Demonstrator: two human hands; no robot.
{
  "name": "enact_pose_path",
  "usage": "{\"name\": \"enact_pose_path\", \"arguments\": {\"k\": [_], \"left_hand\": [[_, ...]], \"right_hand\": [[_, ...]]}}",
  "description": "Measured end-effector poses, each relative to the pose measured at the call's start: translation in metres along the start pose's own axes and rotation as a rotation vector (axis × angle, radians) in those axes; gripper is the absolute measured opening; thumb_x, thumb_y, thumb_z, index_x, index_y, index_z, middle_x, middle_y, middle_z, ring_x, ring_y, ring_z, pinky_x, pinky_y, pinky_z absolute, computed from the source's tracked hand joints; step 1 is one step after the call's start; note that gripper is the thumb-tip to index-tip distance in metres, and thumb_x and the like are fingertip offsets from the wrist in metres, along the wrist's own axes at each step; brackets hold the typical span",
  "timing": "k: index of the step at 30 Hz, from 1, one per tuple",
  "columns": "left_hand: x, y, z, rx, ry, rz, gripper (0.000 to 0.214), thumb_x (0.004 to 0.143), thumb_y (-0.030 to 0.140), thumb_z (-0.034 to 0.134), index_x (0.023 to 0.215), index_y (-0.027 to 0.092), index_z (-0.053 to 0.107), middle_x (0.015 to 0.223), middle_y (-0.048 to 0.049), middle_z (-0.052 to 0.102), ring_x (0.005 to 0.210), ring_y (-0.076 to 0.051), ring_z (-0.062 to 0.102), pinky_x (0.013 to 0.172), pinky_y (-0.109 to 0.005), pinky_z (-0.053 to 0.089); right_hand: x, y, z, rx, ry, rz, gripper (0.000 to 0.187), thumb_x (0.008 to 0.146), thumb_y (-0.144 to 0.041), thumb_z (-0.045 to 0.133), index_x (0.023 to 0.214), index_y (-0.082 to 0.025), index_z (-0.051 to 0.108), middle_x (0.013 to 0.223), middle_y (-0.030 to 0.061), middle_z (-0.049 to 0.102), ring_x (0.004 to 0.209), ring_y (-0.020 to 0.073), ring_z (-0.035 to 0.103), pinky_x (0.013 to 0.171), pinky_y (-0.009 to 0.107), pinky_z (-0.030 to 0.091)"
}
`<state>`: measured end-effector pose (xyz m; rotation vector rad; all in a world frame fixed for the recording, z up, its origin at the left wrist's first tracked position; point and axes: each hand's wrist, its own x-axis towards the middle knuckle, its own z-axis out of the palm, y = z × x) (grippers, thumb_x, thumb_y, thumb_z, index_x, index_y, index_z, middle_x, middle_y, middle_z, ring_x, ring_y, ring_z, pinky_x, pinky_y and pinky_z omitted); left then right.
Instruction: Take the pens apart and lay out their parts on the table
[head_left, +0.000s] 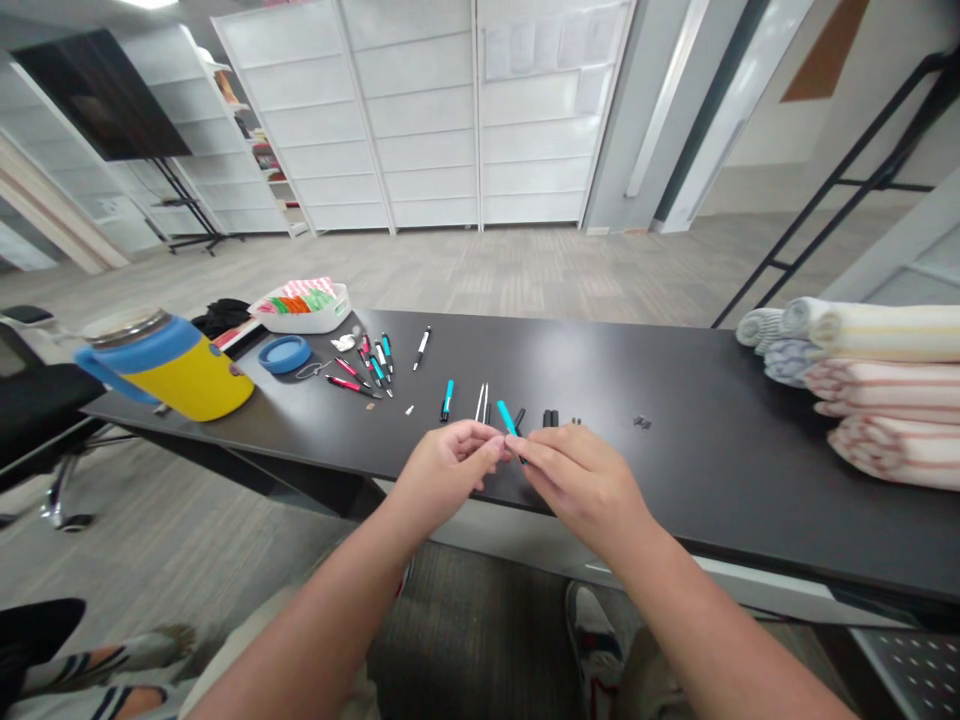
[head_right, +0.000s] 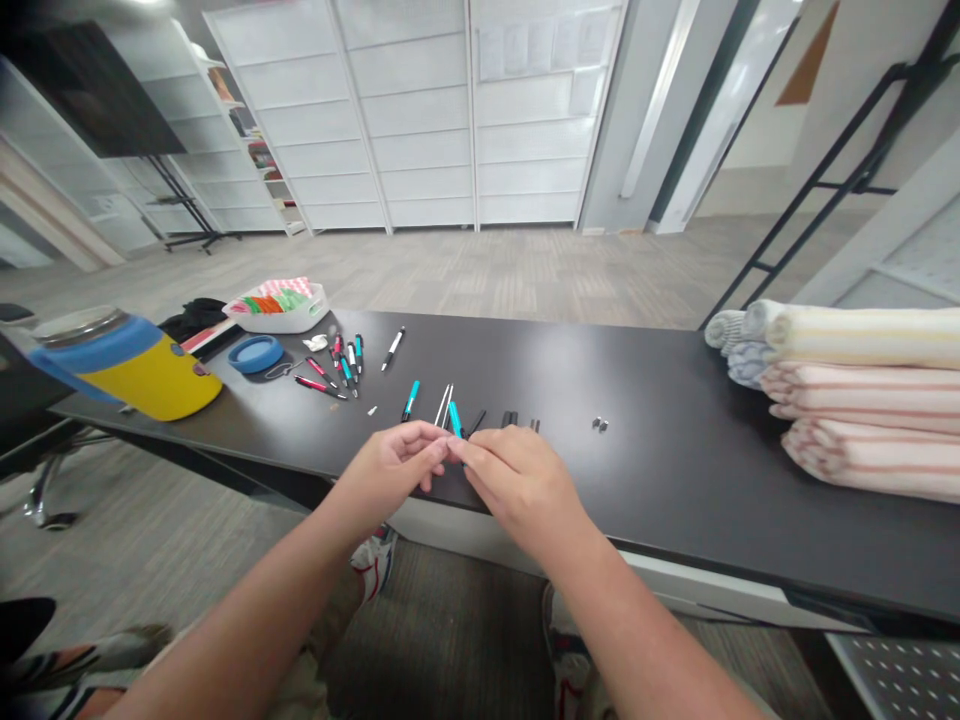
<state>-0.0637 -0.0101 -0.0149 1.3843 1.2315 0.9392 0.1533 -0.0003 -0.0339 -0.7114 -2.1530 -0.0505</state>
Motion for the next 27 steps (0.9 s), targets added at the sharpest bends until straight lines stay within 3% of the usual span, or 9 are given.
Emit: {"name": "enact_pose_path", "arguments": {"k": [3,7,12,17,21,27], "left_hand": [[-0.004,0.001,0.022,-0.266,-0.005,-0.066,0.033,0.089,0.048,0.073,0.095,0.016,0.074,0.074,-0.0019,0.067,0.062,-0.012,0.057,0.057,-0.022,0.044],[-0.004,0.006,0.019,-0.461,0.037,-0.131,0.036,0.084,0.049,0.081,0.084,0.014,0.071,0.078,-0.0027,0.063,0.072,-0.012,0.058,0.059,-0.021,0.046],[-0.004,0.008,0.008,-0.557,0.001,-0.179,0.037,0.083,0.047,0.083,0.087,0.012,0.074,0.08,-0.0039,0.066,0.072,-0.011,0.059,0.067,-0.023,0.051],[-0.006,0.01,0.01,-0.69,-0.012,-0.18,0.036,0.083,0.044,0.085,0.092,0.01,0.075,0.091,-0.0077,0.07,0.085,-0.015,0.064,0.084,-0.029,0.055],[-0.008,0.014,0.008,-0.709,-0.048,-0.178,0.033,0.083,0.04,0.085,0.09,0.01,0.075,0.089,-0.0068,0.069,0.083,-0.013,0.061,0.082,-0.026,0.053],[-0.007,0.013,-0.001,-0.698,-0.045,-0.186,0.031,0.08,0.035,0.088,0.089,0.009,0.074,0.087,-0.0059,0.069,0.08,-0.011,0.062,0.078,-0.023,0.051]], "right_hand": [[-0.001,-0.003,0.0,-0.011,-0.002,-0.025,0.039,0.102,-0.013,0.059,0.138,-0.027,0.065,0.108,0.0078,0.077,0.091,0.0216,0.07,0.082,0.039,0.055],[-0.002,-0.004,-0.001,-0.03,-0.056,-0.07,0.041,0.103,-0.013,0.058,0.142,-0.024,0.062,0.112,0.0095,0.076,0.093,0.0225,0.068,0.082,0.04,0.055],[0.003,-0.009,-0.001,-0.109,-0.099,-0.126,0.044,0.104,-0.014,0.055,0.148,-0.021,0.058,0.124,0.0128,0.075,0.102,0.0253,0.069,0.09,0.044,0.058],[0.009,-0.015,0.001,-0.111,-0.121,-0.162,0.043,0.104,-0.012,0.056,0.146,-0.017,0.06,0.133,0.0117,0.073,0.119,0.0286,0.068,0.104,0.047,0.058],[0.009,-0.017,0.004,-0.049,-0.133,-0.188,0.043,0.104,-0.011,0.056,0.146,-0.014,0.059,0.141,0.0118,0.07,0.133,0.0279,0.062,0.115,0.046,0.055],[0.006,-0.016,0.011,0.034,-0.112,-0.241,0.042,0.099,-0.005,0.058,0.141,-0.006,0.061,0.145,0.0192,0.065,0.146,0.0303,0.052,0.119,0.048,0.052]]}}
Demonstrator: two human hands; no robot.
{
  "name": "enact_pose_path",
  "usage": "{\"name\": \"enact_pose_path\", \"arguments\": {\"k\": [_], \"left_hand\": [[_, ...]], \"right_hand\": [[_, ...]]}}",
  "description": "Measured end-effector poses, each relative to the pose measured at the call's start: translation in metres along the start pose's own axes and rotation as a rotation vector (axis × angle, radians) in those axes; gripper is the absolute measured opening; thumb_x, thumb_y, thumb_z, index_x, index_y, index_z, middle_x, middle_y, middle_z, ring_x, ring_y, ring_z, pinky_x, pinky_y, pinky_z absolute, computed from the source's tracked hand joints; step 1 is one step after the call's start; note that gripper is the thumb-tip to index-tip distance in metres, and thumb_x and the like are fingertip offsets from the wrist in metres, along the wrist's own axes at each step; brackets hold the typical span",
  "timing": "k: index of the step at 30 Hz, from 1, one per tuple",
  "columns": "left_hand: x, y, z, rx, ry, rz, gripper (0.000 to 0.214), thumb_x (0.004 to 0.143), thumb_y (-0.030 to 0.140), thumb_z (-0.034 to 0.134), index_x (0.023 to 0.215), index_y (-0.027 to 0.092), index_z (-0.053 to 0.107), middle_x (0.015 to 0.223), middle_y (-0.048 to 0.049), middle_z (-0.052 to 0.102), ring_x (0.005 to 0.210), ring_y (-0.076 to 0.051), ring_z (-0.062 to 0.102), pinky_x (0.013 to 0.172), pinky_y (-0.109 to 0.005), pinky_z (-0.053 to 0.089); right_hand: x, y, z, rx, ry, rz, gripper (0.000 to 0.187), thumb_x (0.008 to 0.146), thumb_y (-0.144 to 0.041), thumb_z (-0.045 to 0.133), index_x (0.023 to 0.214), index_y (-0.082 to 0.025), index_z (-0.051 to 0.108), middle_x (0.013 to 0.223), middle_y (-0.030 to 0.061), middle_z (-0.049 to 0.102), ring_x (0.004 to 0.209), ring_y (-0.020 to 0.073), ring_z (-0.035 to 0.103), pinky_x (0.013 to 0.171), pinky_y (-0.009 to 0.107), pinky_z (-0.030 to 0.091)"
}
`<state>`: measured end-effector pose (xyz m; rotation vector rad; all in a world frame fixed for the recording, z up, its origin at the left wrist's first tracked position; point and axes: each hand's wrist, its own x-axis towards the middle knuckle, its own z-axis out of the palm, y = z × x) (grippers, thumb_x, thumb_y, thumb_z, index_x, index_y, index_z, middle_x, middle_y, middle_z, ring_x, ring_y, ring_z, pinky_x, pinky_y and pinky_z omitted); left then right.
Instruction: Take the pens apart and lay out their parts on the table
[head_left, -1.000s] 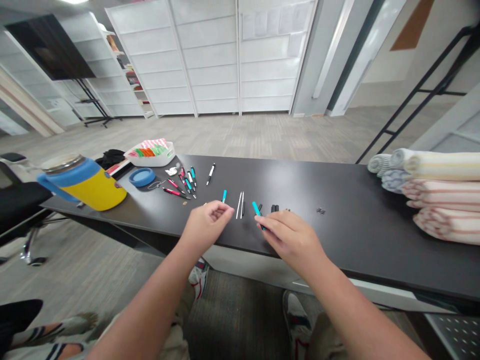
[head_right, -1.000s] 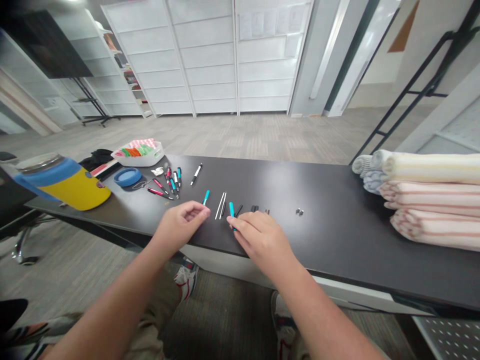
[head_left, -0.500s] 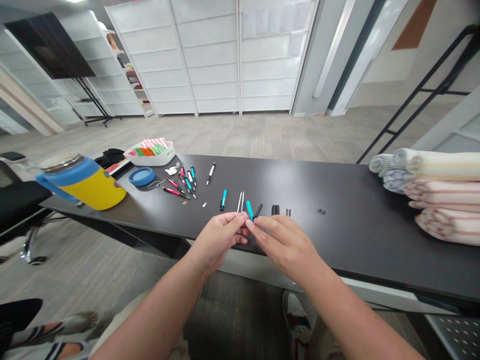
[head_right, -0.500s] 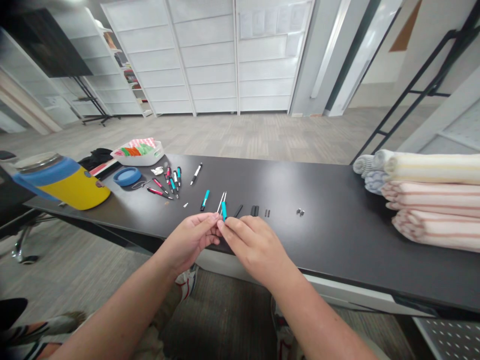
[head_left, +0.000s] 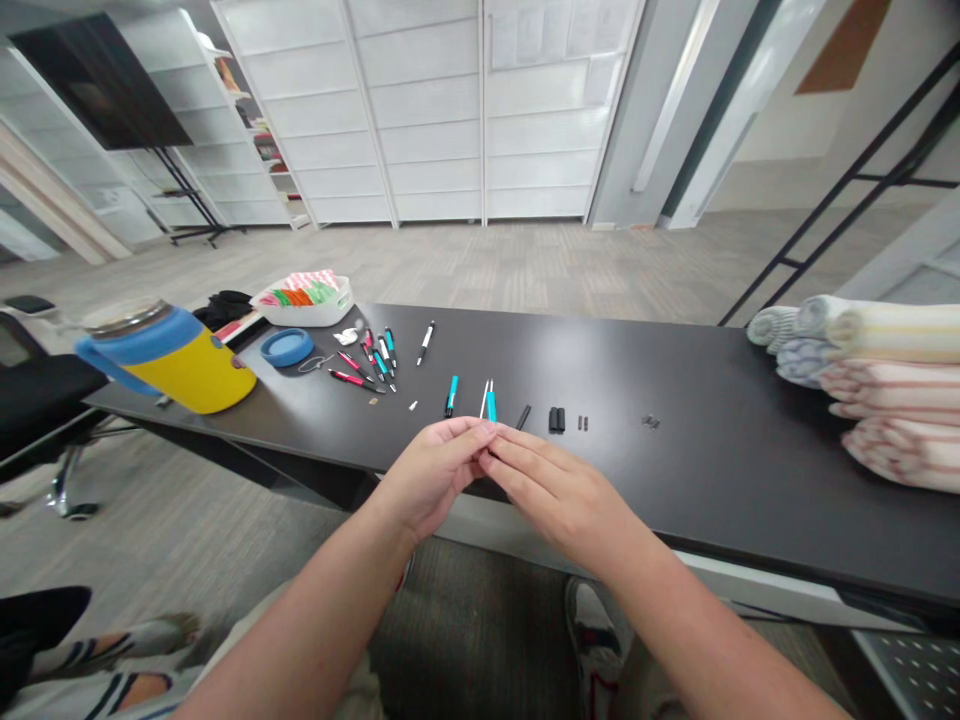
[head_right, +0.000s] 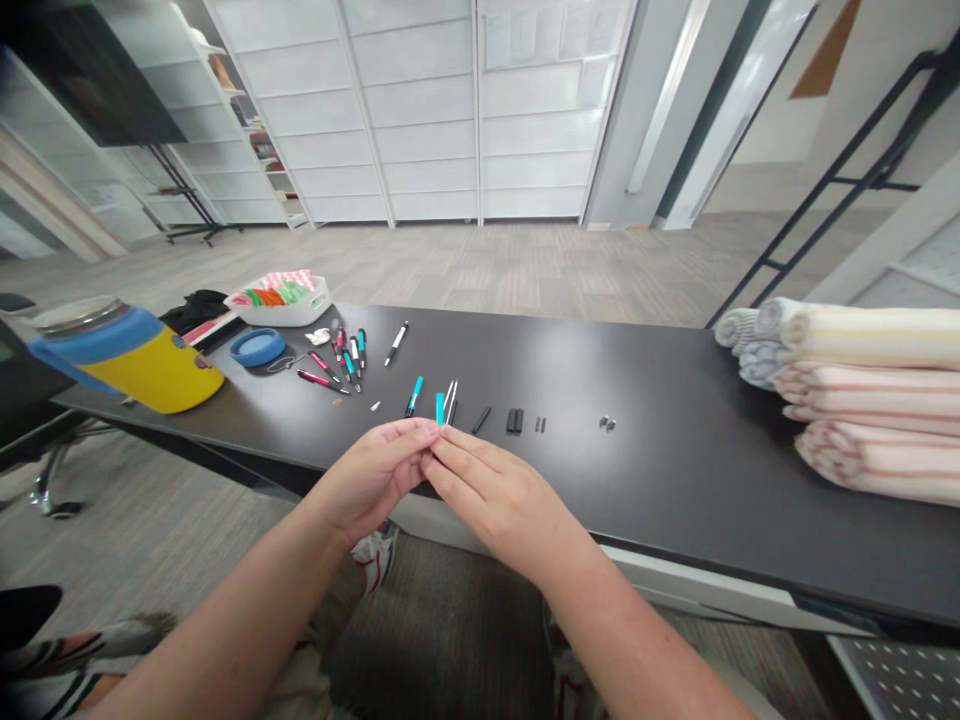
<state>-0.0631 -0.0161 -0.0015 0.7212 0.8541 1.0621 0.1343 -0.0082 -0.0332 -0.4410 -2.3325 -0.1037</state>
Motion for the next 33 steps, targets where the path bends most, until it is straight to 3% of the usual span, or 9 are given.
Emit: {"name": "enact_pose_path", "arguments": {"k": [3,6,10,12,15,18,22,29,33], "left_hand": [[0.003,0.001,-0.005,0.009,0.027,0.01,0.034,0.078,0.038,0.089,0.091,0.01,0.074,0.086,-0.0055,0.069,0.078,-0.012,0.062,0.074,-0.023,0.051],[0.009,0.007,-0.015,0.111,0.1,0.063,0.037,0.077,0.043,0.088,0.093,0.012,0.074,0.086,-0.0046,0.07,0.075,-0.012,0.063,0.071,-0.024,0.052],[0.024,0.027,-0.044,0.618,0.406,0.302,0.035,0.082,0.047,0.08,0.098,0.016,0.076,0.088,-0.0032,0.074,0.069,-0.013,0.063,0.068,-0.026,0.052],[0.032,0.037,-0.059,0.927,0.516,0.332,0.031,0.085,0.046,0.076,0.098,0.018,0.078,0.082,-0.0031,0.076,0.072,-0.017,0.067,0.069,-0.028,0.052],[0.04,0.044,-0.07,1.179,0.607,0.318,0.026,0.087,0.04,0.075,0.101,0.018,0.077,0.086,-0.0028,0.078,0.079,-0.02,0.072,0.074,-0.029,0.051],[0.044,0.042,-0.068,1.306,0.623,0.265,0.022,0.087,0.034,0.075,0.105,0.02,0.076,0.084,-0.0012,0.078,0.078,-0.019,0.072,0.073,-0.028,0.05],[0.046,0.036,-0.066,1.407,0.6,0.285,0.01,0.089,0.03,0.073,0.094,0.022,0.076,0.085,-0.0017,0.079,0.081,-0.019,0.073,0.076,-0.029,0.051],[0.046,0.037,-0.07,1.659,0.519,0.407,0.015,0.096,0.028,0.064,0.093,0.021,0.077,0.097,-0.007,0.078,0.092,-0.025,0.072,0.086,-0.035,0.052],[0.044,0.034,-0.071,1.692,0.371,0.562,0.016,0.098,0.024,0.062,0.104,0.019,0.076,0.107,-0.0089,0.075,0.098,-0.024,0.071,0.093,-0.036,0.053]], "right_hand": [[-0.001,-0.001,0.002,0.028,-0.004,-0.007,0.045,0.098,-0.004,0.058,0.142,-0.009,0.06,0.149,0.0186,0.062,0.149,0.0304,0.048,0.12,0.049,0.051],[0.0,-0.002,-0.001,0.029,0.032,0.001,0.043,0.095,-0.003,0.059,0.136,-0.011,0.064,0.147,0.0184,0.063,0.144,0.0298,0.054,0.117,0.047,0.054],[0.0,-0.002,-0.005,0.0,0.055,0.079,0.04,0.092,-0.005,0.063,0.13,-0.016,0.068,0.143,0.0171,0.066,0.13,0.0306,0.064,0.107,0.049,0.059],[-0.001,-0.002,-0.005,-0.013,0.049,0.108,0.04,0.091,-0.006,0.064,0.129,-0.017,0.068,0.139,0.0162,0.067,0.123,0.0306,0.065,0.104,0.05,0.059],[-0.003,-0.001,-0.004,-0.018,0.038,0.119,0.037,0.091,-0.008,0.065,0.126,-0.018,0.069,0.135,0.0155,0.069,0.118,0.0297,0.066,0.101,0.049,0.059],[-0.003,-0.001,-0.003,-0.013,0.039,0.119,0.034,0.092,-0.008,0.064,0.124,-0.017,0.069,0.132,0.0151,0.069,0.116,0.0293,0.065,0.1,0.049,0.059],[-0.003,0.0,-0.003,0.002,0.054,0.119,0.032,0.092,-0.007,0.064,0.122,-0.016,0.068,0.127,0.0151,0.07,0.115,0.029,0.064,0.099,0.049,0.058],[-0.004,0.001,-0.004,0.028,0.064,0.134,0.032,0.092,-0.006,0.064,0.121,-0.017,0.068,0.121,0.0139,0.072,0.109,0.0274,0.066,0.097,0.047,0.058],[-0.005,0.005,-0.008,0.022,0.067,0.151,0.03,0.093,-0.006,0.063,0.121,-0.017,0.067,0.118,0.0133,0.073,0.107,0.0259,0.066,0.095,0.046,0.059]]}}
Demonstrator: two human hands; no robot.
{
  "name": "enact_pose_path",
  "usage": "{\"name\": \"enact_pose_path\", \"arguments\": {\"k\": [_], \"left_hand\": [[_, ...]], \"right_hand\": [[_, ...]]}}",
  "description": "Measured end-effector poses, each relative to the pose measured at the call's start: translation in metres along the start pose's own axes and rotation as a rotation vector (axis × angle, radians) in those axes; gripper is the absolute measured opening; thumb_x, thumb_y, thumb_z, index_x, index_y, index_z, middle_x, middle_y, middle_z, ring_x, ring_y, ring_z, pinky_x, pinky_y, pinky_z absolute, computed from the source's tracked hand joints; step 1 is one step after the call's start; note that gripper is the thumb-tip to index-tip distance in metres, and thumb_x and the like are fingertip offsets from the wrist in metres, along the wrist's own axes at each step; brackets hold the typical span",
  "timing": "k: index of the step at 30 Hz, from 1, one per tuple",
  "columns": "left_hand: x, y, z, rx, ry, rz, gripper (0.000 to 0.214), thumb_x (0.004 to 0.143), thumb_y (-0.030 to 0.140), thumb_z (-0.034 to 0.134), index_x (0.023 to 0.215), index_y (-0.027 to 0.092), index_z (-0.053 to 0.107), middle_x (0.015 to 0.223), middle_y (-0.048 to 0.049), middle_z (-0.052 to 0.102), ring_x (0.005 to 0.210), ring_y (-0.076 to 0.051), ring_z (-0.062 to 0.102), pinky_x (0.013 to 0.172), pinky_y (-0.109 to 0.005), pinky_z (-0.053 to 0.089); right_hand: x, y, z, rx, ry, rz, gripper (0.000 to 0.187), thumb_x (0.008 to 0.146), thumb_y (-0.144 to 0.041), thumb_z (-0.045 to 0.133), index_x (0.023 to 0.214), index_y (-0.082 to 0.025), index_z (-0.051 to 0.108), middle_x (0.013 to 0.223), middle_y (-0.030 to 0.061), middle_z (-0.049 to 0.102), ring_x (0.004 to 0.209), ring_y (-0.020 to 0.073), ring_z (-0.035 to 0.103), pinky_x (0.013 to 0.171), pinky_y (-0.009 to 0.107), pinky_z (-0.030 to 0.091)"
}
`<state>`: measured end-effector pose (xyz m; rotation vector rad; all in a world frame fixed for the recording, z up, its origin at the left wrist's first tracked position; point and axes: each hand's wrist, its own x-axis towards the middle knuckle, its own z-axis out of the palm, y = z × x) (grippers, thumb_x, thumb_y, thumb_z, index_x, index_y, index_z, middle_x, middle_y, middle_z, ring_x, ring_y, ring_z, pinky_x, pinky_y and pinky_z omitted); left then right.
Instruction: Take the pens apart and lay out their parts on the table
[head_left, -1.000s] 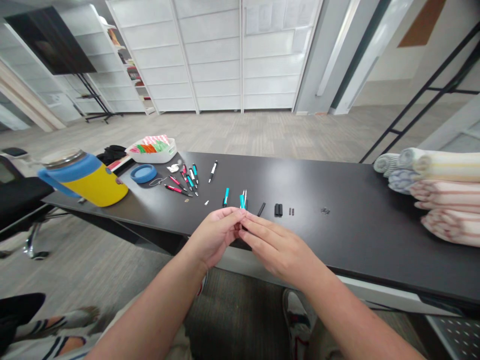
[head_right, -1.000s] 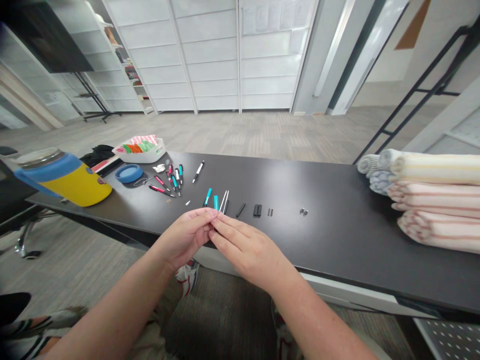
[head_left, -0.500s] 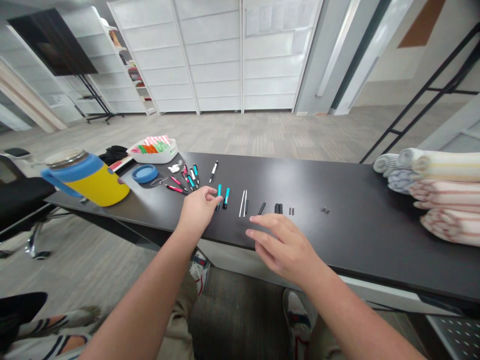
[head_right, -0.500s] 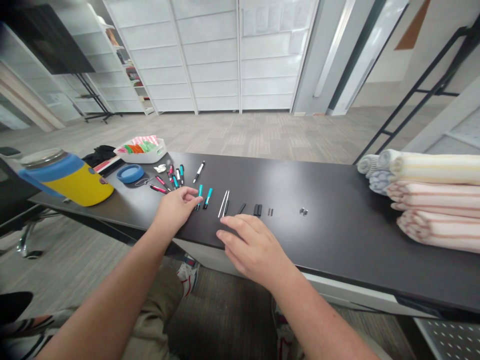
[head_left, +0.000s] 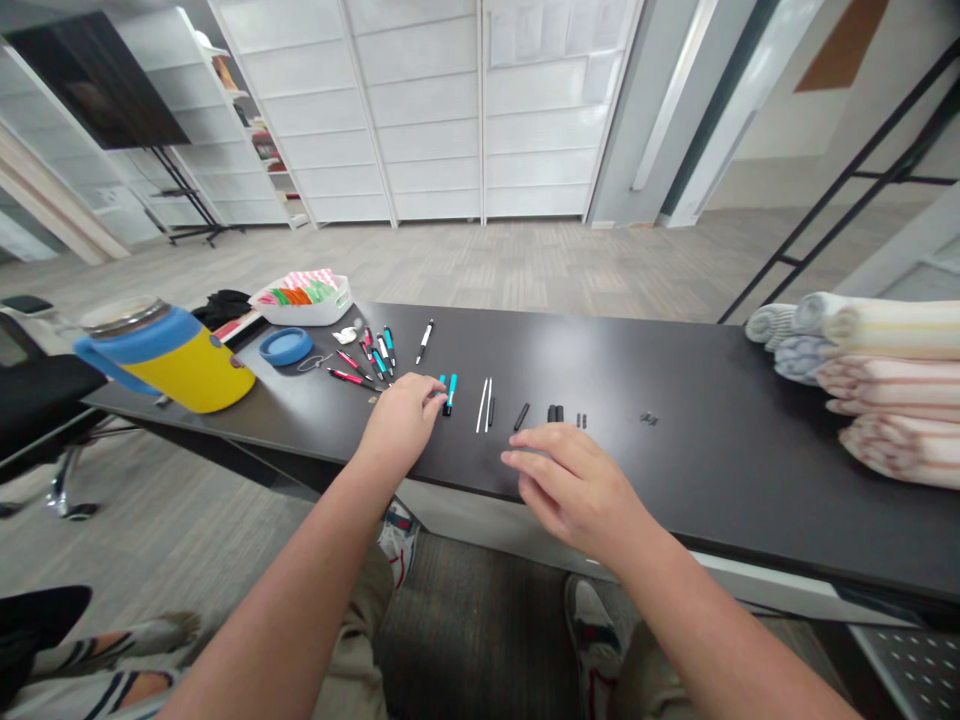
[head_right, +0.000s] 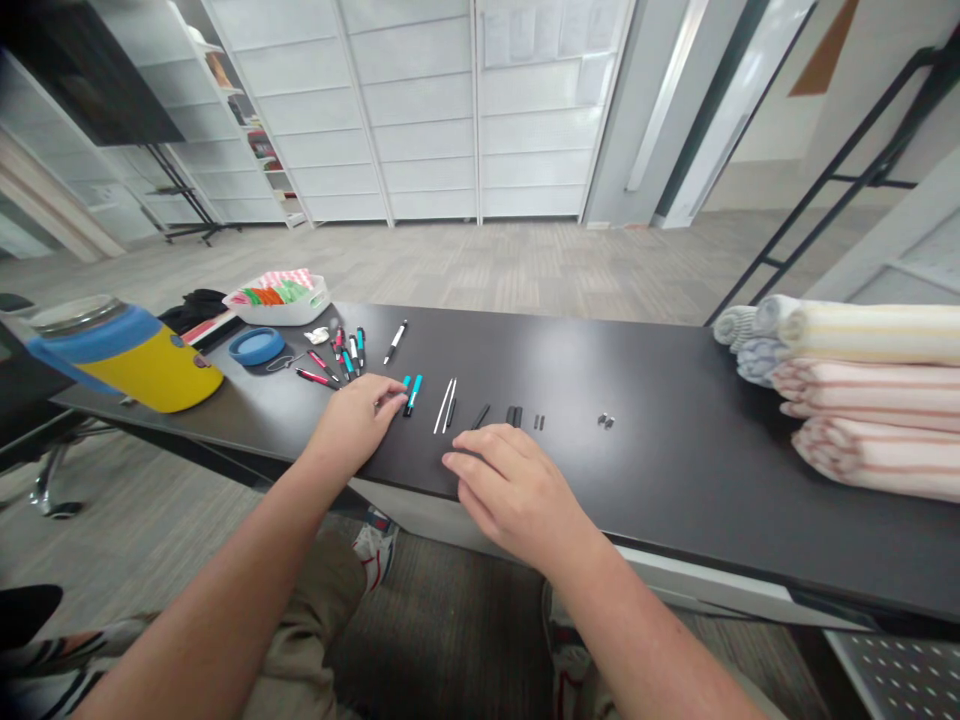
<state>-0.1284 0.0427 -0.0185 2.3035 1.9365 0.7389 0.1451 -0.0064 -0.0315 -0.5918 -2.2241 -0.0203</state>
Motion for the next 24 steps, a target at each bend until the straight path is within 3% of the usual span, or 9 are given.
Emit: {"name": "enact_pose_path", "arguments": {"k": [6,9,14,17,20,24], "left_hand": [[-0.003,-0.001,0.006,-0.021,-0.002,0.164,0.018,0.097,0.029,0.066,0.109,0.02,0.077,0.115,-0.0098,0.07,0.107,-0.025,0.068,0.1,-0.038,0.054],[-0.001,0.0,0.005,0.01,-0.041,0.179,0.019,0.098,0.027,0.063,0.106,0.018,0.078,0.114,-0.0112,0.07,0.108,-0.026,0.068,0.102,-0.04,0.053],[-0.001,0.0,0.0,0.025,-0.069,0.124,0.02,0.099,0.029,0.059,0.106,0.021,0.076,0.116,-0.0105,0.07,0.109,-0.025,0.067,0.104,-0.038,0.051],[-0.002,-0.003,-0.01,0.009,-0.01,0.1,0.021,0.099,0.028,0.057,0.106,0.02,0.075,0.115,-0.0107,0.072,0.111,-0.025,0.066,0.105,-0.037,0.05],[-0.004,-0.01,-0.022,0.077,0.051,-0.017,0.023,0.097,0.025,0.054,0.103,0.018,0.074,0.107,-0.0118,0.074,0.105,-0.027,0.068,0.101,-0.038,0.051],[-0.006,-0.02,-0.03,0.136,-0.045,-0.152,0.023,0.095,0.032,0.059,0.098,0.017,0.076,0.102,-0.0117,0.076,0.096,-0.029,0.07,0.091,-0.038,0.053]], "right_hand": [[-0.002,0.013,-0.011,-0.02,0.036,0.04,0.033,0.093,-0.004,0.061,0.121,-0.02,0.067,0.114,0.0121,0.073,0.104,0.0245,0.068,0.092,0.045,0.058],[-0.002,0.019,-0.018,-0.046,0.07,0.059,0.034,0.092,-0.004,0.062,0.12,-0.021,0.068,0.112,0.0114,0.074,0.101,0.0244,0.069,0.09,0.044,0.058],[-0.003,0.028,-0.032,-0.139,0.17,0.134,0.032,0.09,-0.005,0.065,0.115,-0.025,0.07,0.109,0.0087,0.075,0.098,0.0248,0.071,0.09,0.043,0.057],[-0.006,0.033,-0.038,-0.186,0.215,0.179,0.029,0.09,-0.006,0.066,0.112,-0.025,0.07,0.107,0.0072,0.076,0.097,0.0245,0.071,0.09,0.043,0.057],[-0.008,0.038,-0.043,-0.229,0.248,0.212,0.027,0.089,-0.007,0.067,0.11,-0.023,0.071,0.105,0.0073,0.076,0.096,0.0245,0.071,0.091,0.042,0.056],[-0.011,0.044,-0.052,-0.312,0.314,0.26,0.023,0.089,-0.008,0.068,0.107,-0.022,0.072,0.103,0.0083,0.076,0.097,0.0256,0.071,0.092,0.043,0.056]]}}
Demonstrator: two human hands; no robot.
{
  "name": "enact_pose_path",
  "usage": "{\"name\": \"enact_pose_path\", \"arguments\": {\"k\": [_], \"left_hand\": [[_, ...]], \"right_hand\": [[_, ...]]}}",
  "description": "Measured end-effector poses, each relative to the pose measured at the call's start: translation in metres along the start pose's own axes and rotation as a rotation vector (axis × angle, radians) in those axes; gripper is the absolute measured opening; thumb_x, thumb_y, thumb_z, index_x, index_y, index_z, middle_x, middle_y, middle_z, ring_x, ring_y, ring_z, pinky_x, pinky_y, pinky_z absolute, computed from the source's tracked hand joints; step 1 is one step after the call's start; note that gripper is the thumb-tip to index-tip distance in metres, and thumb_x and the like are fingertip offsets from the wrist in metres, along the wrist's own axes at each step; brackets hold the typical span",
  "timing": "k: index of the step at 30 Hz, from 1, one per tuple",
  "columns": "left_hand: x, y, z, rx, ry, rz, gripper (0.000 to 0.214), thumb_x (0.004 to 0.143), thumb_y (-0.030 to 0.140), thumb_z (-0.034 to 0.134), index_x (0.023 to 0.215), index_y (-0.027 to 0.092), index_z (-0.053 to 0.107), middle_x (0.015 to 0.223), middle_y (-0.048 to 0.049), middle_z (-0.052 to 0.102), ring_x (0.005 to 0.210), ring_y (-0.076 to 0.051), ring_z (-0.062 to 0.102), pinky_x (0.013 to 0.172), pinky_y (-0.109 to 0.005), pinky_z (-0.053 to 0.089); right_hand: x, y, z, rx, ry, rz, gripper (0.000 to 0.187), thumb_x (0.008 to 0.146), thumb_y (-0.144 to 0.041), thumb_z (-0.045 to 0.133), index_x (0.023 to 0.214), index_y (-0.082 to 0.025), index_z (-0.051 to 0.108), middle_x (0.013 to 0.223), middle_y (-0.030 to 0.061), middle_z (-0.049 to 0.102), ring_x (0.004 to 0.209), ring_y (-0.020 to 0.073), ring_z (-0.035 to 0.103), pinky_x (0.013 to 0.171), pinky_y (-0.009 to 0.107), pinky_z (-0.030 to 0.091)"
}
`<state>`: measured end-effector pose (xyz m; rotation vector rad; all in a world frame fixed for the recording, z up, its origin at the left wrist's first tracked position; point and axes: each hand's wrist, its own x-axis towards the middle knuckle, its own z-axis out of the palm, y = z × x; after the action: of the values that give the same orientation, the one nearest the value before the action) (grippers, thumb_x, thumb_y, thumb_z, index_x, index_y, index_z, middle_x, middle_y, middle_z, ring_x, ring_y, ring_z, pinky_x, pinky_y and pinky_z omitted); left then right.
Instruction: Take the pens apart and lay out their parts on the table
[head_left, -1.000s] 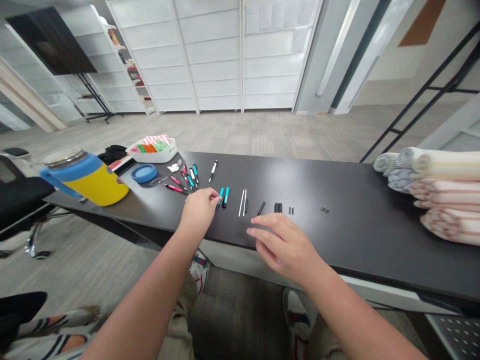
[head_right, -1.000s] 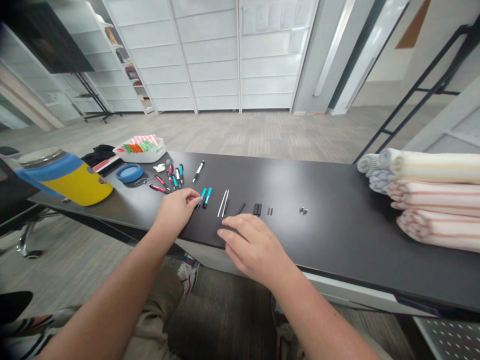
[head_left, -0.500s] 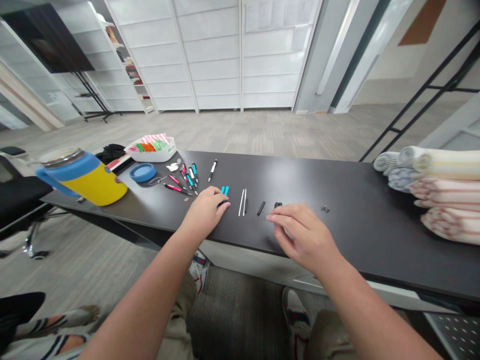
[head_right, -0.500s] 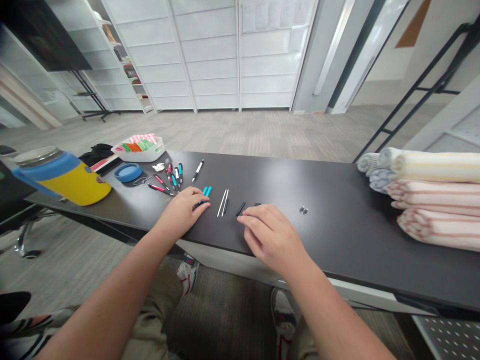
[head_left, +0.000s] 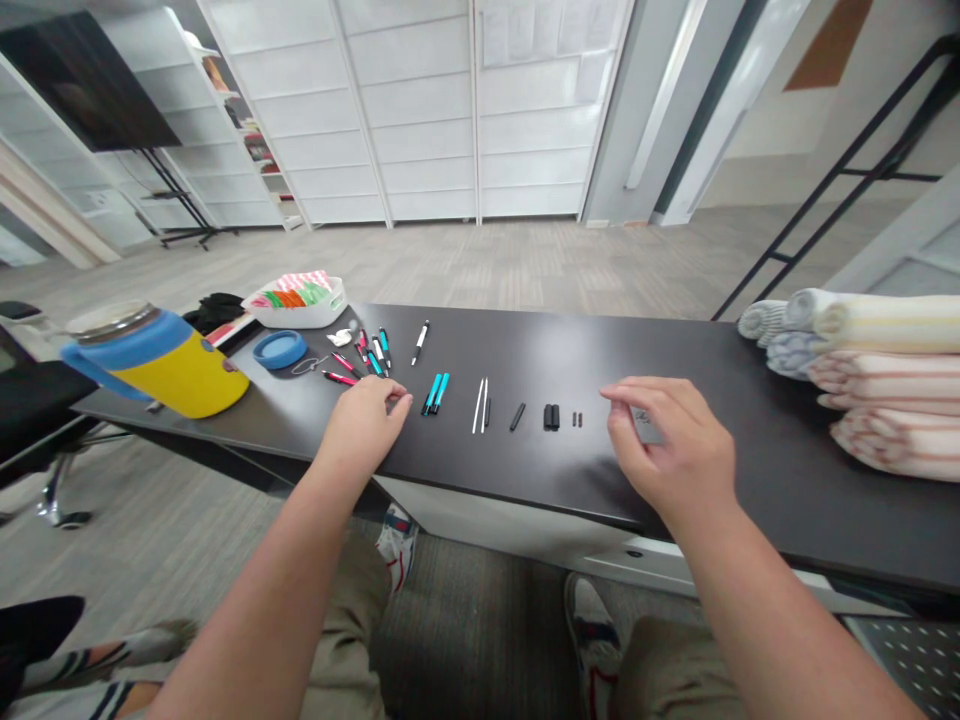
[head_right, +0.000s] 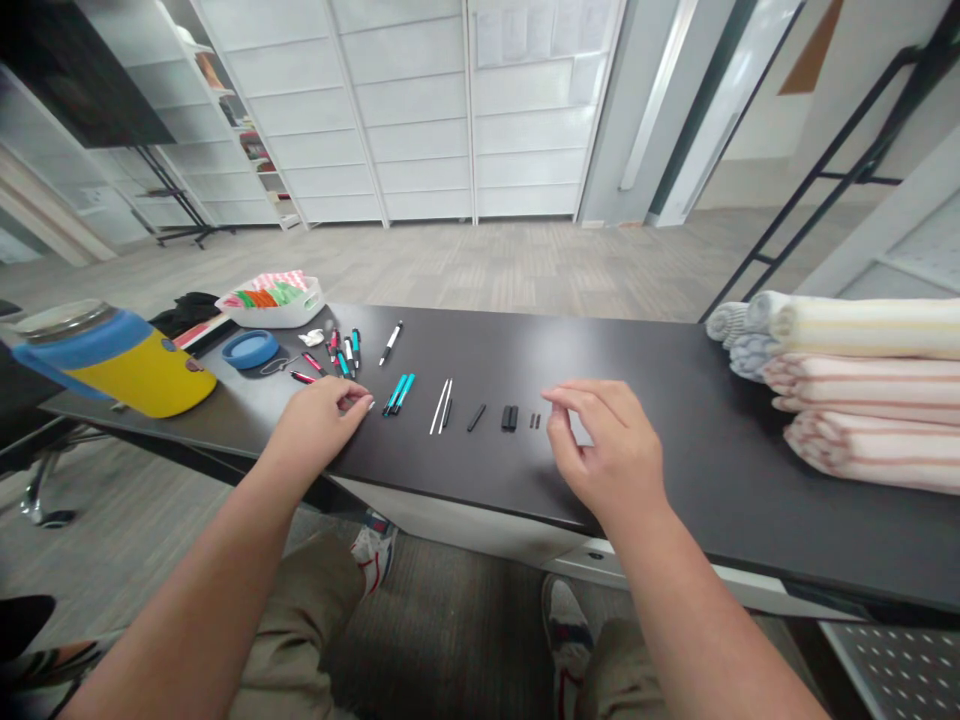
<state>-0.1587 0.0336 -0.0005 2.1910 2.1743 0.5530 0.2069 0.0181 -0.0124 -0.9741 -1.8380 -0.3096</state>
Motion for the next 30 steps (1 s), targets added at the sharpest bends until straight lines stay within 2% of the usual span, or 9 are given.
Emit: {"name": "enact_pose_path", "arguments": {"k": [2,5,9,12,16,24,30], "left_hand": [[0.001,-0.003,0.001,0.023,-0.061,-0.01,0.022,0.094,0.034,0.062,0.096,0.018,0.076,0.1,-0.0114,0.076,0.097,-0.029,0.07,0.09,-0.038,0.052],[0.001,-0.003,0.005,0.059,-0.092,-0.012,0.02,0.095,0.03,0.06,0.092,0.018,0.075,0.098,-0.0116,0.075,0.098,-0.03,0.069,0.089,-0.038,0.052],[0.0,-0.001,0.01,0.088,-0.043,-0.033,0.02,0.097,0.028,0.056,0.089,0.018,0.072,0.098,-0.0125,0.073,0.096,-0.03,0.069,0.086,-0.038,0.051],[-0.002,0.002,0.015,0.088,-0.005,0.002,0.021,0.099,0.028,0.053,0.092,0.018,0.07,0.101,-0.0126,0.073,0.098,-0.03,0.068,0.088,-0.038,0.051],[-0.002,0.003,0.018,0.096,-0.046,0.007,0.019,0.098,0.027,0.054,0.093,0.019,0.071,0.101,-0.0119,0.073,0.097,-0.029,0.069,0.089,-0.037,0.051],[-0.001,-0.003,0.011,0.112,-0.087,-0.019,0.02,0.094,0.02,0.054,0.102,0.021,0.073,0.108,-0.0114,0.077,0.102,-0.03,0.07,0.09,-0.037,0.051],[-0.003,-0.006,0.016,0.095,-0.092,0.016,0.026,0.096,0.016,0.046,0.106,0.02,0.07,0.105,-0.0123,0.075,0.098,-0.03,0.07,0.087,-0.039,0.051]], "right_hand": [[0.002,0.005,-0.004,-0.037,0.04,0.037,0.022,0.09,-0.009,0.067,0.106,-0.022,0.072,0.102,0.0084,0.076,0.096,0.0257,0.071,0.091,0.043,0.056],[0.003,0.011,-0.009,-0.066,0.089,0.106,0.02,0.091,-0.011,0.065,0.105,-0.022,0.073,0.1,0.008,0.075,0.093,0.0256,0.07,0.09,0.044,0.055],[0.003,0.011,-0.01,-0.066,0.106,0.176,0.017,0.093,-0.013,0.063,0.104,-0.022,0.072,0.096,0.0074,0.074,0.087,0.0246,0.068,0.086,0.043,0.055],[0.0,0.005,-0.005,-0.031,0.032,0.102,0.019,0.092,-0.012,0.064,0.105,-0.023,0.071,0.099,0.0071,0.075,0.091,0.0247,0.07,0.088,0.043,0.056],[-0.002,-0.005,0.004,0.019,-0.078,-0.036,0.026,0.09,-0.009,0.065,0.11,-0.025,0.07,0.102,0.006,0.076,0.095,0.0247,0.07,0.09,0.042,0.055],[-0.003,-0.018,0.011,0.135,-0.128,-0.042,0.027,0.092,-0.007,0.062,0.112,-0.025,0.069,0.101,0.0065,0.075,0.094,0.0243,0.069,0.088,0.043,0.055],[-0.014,-0.049,0.03,0.265,-0.387,-0.188,0.024,0.096,-0.01,0.059,0.115,-0.021,0.069,0.103,0.0084,0.075,0.096,0.0235,0.067,0.087,0.043,0.056]]}}
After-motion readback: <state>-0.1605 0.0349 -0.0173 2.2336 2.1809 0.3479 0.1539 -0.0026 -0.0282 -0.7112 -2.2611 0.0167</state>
